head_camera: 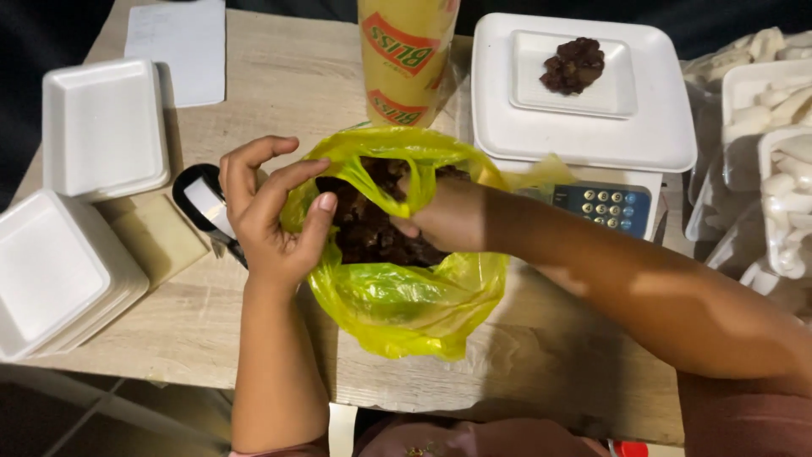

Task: The person takes handfuls of food from a yellow bag, places them onto a white tray on a scale, and then moves the filled tray to the side.

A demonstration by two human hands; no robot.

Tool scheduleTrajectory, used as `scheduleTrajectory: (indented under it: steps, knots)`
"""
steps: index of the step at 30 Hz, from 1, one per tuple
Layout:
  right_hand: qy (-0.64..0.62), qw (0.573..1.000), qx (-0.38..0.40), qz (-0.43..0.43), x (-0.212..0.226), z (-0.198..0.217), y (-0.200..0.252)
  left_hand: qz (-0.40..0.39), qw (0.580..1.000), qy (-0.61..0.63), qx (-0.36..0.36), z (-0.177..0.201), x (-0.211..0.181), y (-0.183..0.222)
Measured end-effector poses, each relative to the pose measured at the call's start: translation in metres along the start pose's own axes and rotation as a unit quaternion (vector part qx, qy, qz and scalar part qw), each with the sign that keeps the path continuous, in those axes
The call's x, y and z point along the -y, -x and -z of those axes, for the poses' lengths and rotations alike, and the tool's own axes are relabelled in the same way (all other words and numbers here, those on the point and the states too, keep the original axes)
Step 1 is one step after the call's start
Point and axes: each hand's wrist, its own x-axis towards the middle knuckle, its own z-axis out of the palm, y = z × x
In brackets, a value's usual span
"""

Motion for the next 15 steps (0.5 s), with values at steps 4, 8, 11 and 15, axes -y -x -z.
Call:
scheduleTrajectory:
  steps: [4,8,11,15]
  knots:
    - [0.035,0.998,0.002,-0.044,0.029,0.022,-0.001,-0.026,0.999,0.032,-0.012,-0.003,0.018,0.005]
    - [0.115,0.977,0.133,-0.120,0.062,0.015,-0.010,-0.004,0.999,0.043,-0.007,-0.001,0.015,0.007]
    - [0.135,0.968,0.163,-0.135,0.072,0.019,-0.012,-0.008,0.999,0.048,-0.014,-0.002,0.017,0.008]
    - [0.120,0.972,0.157,-0.123,0.065,0.009,-0.007,-0.010,0.999,0.049,-0.019,-0.003,0.019,0.009]
